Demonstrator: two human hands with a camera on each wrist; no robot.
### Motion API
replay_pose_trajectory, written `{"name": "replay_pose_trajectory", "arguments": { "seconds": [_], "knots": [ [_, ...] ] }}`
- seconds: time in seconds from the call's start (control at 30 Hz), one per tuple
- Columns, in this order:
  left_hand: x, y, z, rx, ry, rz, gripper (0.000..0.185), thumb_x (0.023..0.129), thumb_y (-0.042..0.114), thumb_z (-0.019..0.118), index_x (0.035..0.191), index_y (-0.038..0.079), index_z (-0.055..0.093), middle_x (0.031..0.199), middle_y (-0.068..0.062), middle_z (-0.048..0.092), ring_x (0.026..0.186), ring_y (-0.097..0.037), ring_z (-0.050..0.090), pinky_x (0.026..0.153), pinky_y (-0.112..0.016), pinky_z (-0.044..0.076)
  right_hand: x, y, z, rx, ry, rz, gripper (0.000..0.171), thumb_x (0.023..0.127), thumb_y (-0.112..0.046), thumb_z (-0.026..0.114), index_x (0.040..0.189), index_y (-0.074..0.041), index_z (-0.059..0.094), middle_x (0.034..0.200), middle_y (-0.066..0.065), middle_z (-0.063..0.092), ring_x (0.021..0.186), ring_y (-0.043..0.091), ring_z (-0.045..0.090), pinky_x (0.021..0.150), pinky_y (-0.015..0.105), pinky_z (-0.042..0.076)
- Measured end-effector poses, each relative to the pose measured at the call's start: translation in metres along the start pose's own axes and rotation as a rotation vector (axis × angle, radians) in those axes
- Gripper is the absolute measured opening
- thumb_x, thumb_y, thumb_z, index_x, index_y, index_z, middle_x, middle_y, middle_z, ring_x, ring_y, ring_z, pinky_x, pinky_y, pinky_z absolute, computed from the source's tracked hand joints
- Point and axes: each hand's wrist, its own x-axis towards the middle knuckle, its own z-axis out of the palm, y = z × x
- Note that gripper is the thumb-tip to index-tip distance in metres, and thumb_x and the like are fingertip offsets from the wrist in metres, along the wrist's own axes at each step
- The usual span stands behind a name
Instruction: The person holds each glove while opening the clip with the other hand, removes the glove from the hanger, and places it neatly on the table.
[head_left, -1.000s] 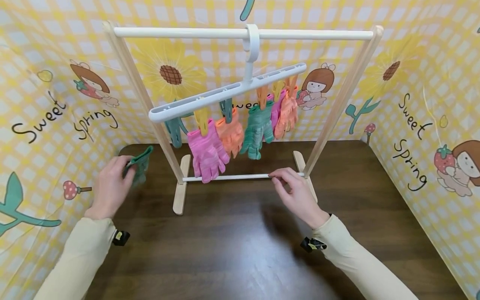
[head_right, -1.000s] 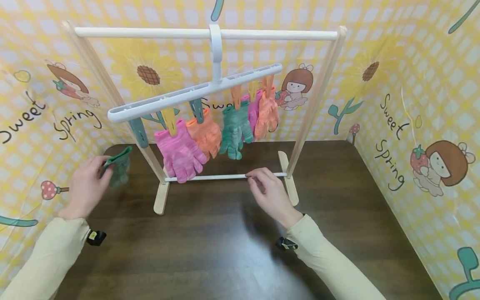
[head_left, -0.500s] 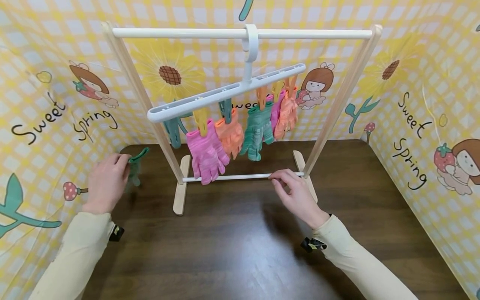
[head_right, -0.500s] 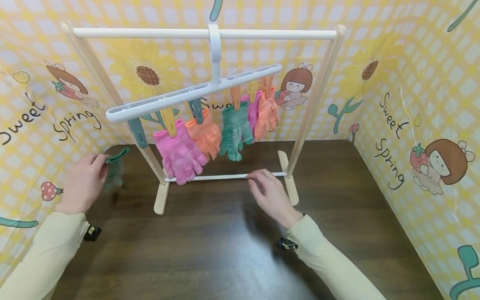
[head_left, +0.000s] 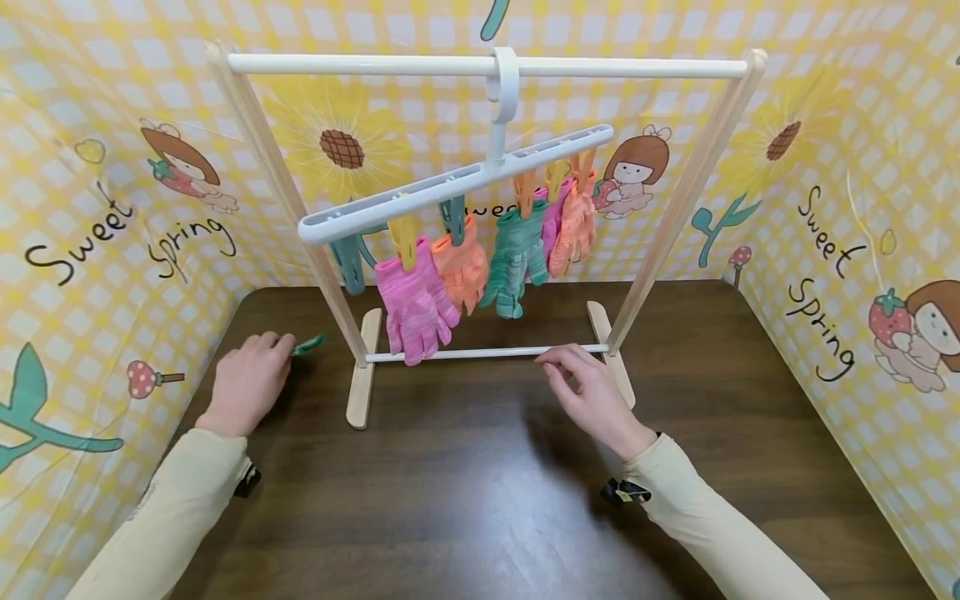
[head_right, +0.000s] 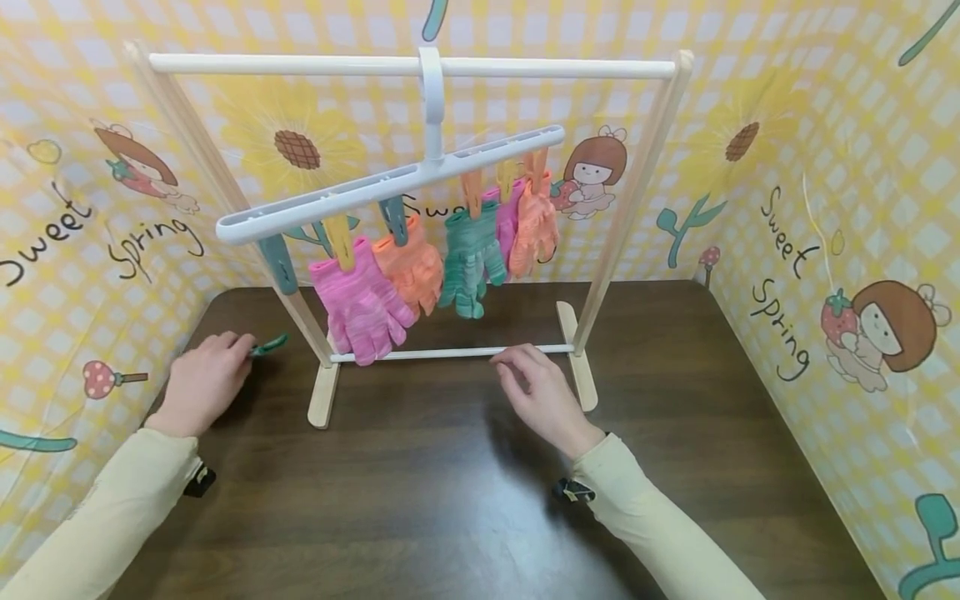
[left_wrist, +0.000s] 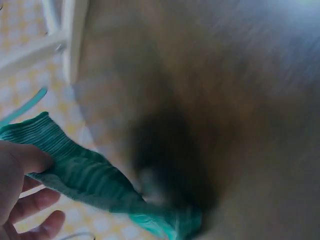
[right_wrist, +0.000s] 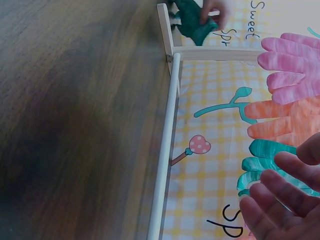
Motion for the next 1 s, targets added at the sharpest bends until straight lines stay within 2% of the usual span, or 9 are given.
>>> {"name": "replay_pose_trajectory", "arguments": {
  "seconds": [0.2, 0.37, 0.5, 0.67, 0.77, 0.9, 1.0],
  "knots": [
    [-0.01, 0.013, 0.011, -0.054, -0.167, -0.022, 0.023, 0.083, -0.006, 0.077, 0.101, -0.003, 0.063, 0.087, -0.023, 0.062, 0.071, -0.041, 0.062, 0.04, -0.046, 0.043, -0.002, 0.001, -0.001, -0.011, -0.005, 0.0, 0.015, 0.102, -0.008, 0.064, 0.113, -0.01, 0.074, 0.107, 0.001, 0.07, 0.09, 0.011, 0.063, 0.07, 0.033, 0.056],
    [-0.017, 0.018, 0.014, -0.103, -0.253, -0.061, 0.028, 0.083, -0.004, 0.078, 0.107, -0.005, 0.064, 0.093, -0.026, 0.065, 0.079, -0.044, 0.065, 0.049, -0.054, 0.05, -0.002, 0.002, -0.003, 0.002, -0.008, -0.007, 0.015, 0.101, -0.006, 0.063, 0.113, -0.009, 0.073, 0.107, 0.002, 0.069, 0.088, 0.012, 0.063, 0.071, 0.039, 0.057],
    [-0.021, 0.018, 0.015, -0.114, -0.277, -0.078, 0.029, 0.083, -0.002, 0.08, 0.106, -0.003, 0.062, 0.092, -0.024, 0.063, 0.08, -0.044, 0.065, 0.054, -0.058, 0.052, -0.003, 0.002, -0.001, 0.002, -0.017, -0.01, 0.015, 0.101, -0.006, 0.063, 0.113, -0.007, 0.073, 0.108, 0.001, 0.069, 0.086, 0.012, 0.063, 0.071, 0.038, 0.055],
    [-0.022, 0.018, 0.015, -0.116, -0.272, -0.079, 0.024, 0.084, -0.001, 0.078, 0.101, -0.002, 0.062, 0.087, -0.021, 0.062, 0.076, -0.043, 0.064, 0.052, -0.056, 0.049, -0.002, 0.002, 0.0, 0.0, -0.025, 0.002, 0.015, 0.102, -0.007, 0.064, 0.113, -0.008, 0.073, 0.108, 0.003, 0.069, 0.087, 0.011, 0.063, 0.073, 0.031, 0.053],
    [-0.022, 0.018, 0.015, -0.129, -0.266, -0.074, 0.022, 0.082, -0.008, 0.071, 0.102, -0.003, 0.062, 0.085, -0.02, 0.06, 0.074, -0.044, 0.062, 0.052, -0.055, 0.048, -0.002, 0.002, 0.0, 0.0, -0.027, 0.006, 0.015, 0.102, -0.007, 0.064, 0.114, -0.008, 0.073, 0.107, 0.003, 0.069, 0.086, 0.012, 0.062, 0.072, 0.036, 0.055],
    [-0.023, 0.018, 0.015, -0.164, -0.282, -0.066, 0.031, 0.079, -0.018, 0.061, 0.108, -0.006, 0.062, 0.086, -0.023, 0.058, 0.075, -0.044, 0.06, 0.057, -0.055, 0.051, -0.003, 0.002, 0.001, 0.003, -0.029, 0.005, 0.014, 0.102, -0.007, 0.064, 0.113, -0.008, 0.073, 0.107, 0.004, 0.069, 0.087, 0.012, 0.062, 0.072, 0.045, 0.056],
    [-0.023, 0.018, 0.016, -0.177, -0.294, -0.06, 0.032, 0.08, -0.019, 0.06, 0.109, -0.007, 0.062, 0.088, -0.024, 0.058, 0.076, -0.044, 0.06, 0.061, -0.056, 0.052, -0.002, 0.002, 0.001, -0.003, -0.027, 0.003, 0.014, 0.102, -0.007, 0.064, 0.113, -0.008, 0.073, 0.107, 0.003, 0.069, 0.087, 0.012, 0.062, 0.072, 0.039, 0.056]
  ]
}}
